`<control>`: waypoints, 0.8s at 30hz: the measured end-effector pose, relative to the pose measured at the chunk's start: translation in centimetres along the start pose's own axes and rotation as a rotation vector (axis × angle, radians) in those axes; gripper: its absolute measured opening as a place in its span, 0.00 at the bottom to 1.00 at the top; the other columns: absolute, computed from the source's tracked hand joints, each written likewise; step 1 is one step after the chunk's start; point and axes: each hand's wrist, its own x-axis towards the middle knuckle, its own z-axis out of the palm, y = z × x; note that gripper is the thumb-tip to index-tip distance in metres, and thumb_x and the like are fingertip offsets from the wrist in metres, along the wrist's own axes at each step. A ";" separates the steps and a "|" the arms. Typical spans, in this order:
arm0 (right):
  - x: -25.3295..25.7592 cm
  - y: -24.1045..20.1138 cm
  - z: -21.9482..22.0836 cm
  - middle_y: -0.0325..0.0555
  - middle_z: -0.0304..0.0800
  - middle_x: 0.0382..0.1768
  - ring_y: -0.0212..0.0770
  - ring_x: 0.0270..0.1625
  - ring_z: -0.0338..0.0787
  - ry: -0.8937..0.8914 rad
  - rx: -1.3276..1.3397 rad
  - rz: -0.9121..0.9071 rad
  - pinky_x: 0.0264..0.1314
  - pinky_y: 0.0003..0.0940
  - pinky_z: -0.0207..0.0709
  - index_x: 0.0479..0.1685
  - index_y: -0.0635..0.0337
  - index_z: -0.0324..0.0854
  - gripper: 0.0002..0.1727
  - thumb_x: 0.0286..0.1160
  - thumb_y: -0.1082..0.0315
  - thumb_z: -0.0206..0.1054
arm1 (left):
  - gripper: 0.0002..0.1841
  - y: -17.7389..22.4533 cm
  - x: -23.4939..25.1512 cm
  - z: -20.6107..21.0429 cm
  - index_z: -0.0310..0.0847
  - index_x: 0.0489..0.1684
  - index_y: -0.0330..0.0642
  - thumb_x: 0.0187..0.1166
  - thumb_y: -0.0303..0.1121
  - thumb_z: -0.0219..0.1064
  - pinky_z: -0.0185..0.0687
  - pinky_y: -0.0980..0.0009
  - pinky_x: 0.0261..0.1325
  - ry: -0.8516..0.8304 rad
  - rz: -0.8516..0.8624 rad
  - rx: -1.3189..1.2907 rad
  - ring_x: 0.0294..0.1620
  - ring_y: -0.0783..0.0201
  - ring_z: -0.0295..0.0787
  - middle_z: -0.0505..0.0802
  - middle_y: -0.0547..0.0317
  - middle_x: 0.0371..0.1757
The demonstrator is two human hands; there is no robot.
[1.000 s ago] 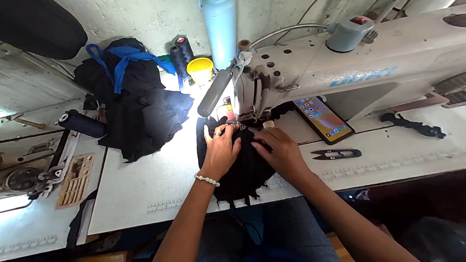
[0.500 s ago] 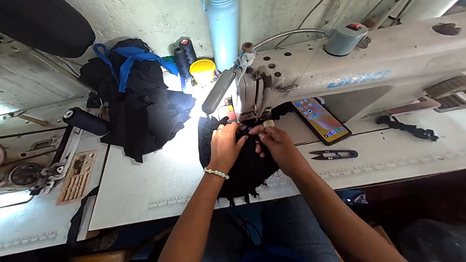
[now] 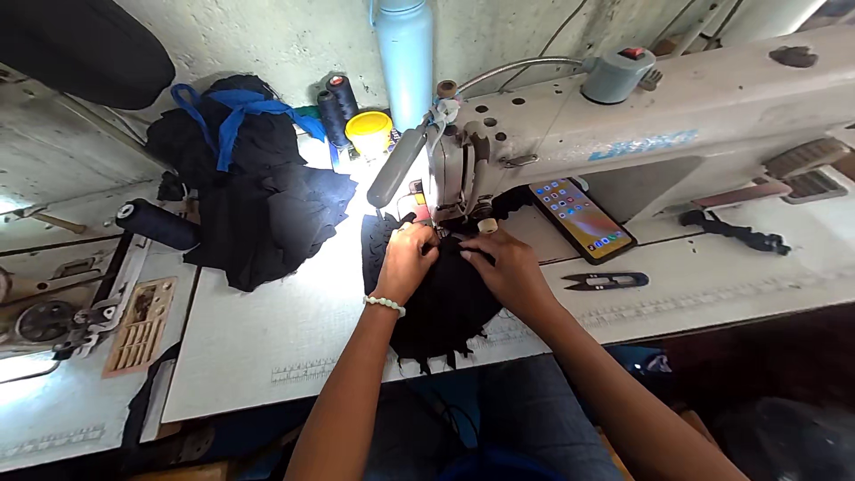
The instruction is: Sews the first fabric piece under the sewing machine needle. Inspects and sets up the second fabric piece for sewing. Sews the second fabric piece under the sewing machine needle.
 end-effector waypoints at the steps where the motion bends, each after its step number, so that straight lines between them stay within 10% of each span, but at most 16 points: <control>1: -0.4 -0.1 0.1 0.54 0.94 0.46 0.46 0.44 0.94 -0.023 0.043 0.028 0.52 0.43 0.88 0.53 0.64 0.92 0.11 0.81 0.72 0.66 | 0.02 -0.1 0.0 0.1 0.89 0.26 0.34 0.64 0.19 0.75 0.81 0.50 0.51 -0.005 0.003 0.002 0.44 0.50 0.91 0.94 0.48 0.35; 6: -2.0 0.6 1.2 0.50 0.89 0.37 0.40 0.35 0.86 -0.012 0.058 0.041 0.42 0.35 0.81 0.56 0.57 0.94 0.21 0.79 0.78 0.53 | 0.04 -0.1 0.0 0.3 0.91 0.34 0.37 0.65 0.20 0.74 0.80 0.49 0.49 -0.004 0.016 0.067 0.40 0.51 0.91 0.93 0.50 0.34; 15: -0.2 1.9 1.6 0.60 0.90 0.36 0.57 0.31 0.92 0.151 -0.293 -0.206 0.29 0.51 0.85 0.48 0.61 0.95 0.10 0.73 0.76 0.70 | 0.08 0.5 -0.4 0.6 0.96 0.40 0.43 0.70 0.21 0.72 0.77 0.47 0.53 -0.015 -0.012 0.148 0.48 0.49 0.91 0.95 0.50 0.41; 24: 1.0 -0.5 0.6 0.56 0.94 0.42 0.50 0.42 0.94 -0.032 0.038 0.060 0.50 0.48 0.87 0.55 0.68 0.87 0.10 0.83 0.74 0.63 | 0.08 2.6 0.0 0.0 0.96 0.40 0.43 0.70 0.34 0.78 0.66 0.39 0.66 -0.075 -0.110 0.262 0.53 0.46 0.89 0.96 0.52 0.46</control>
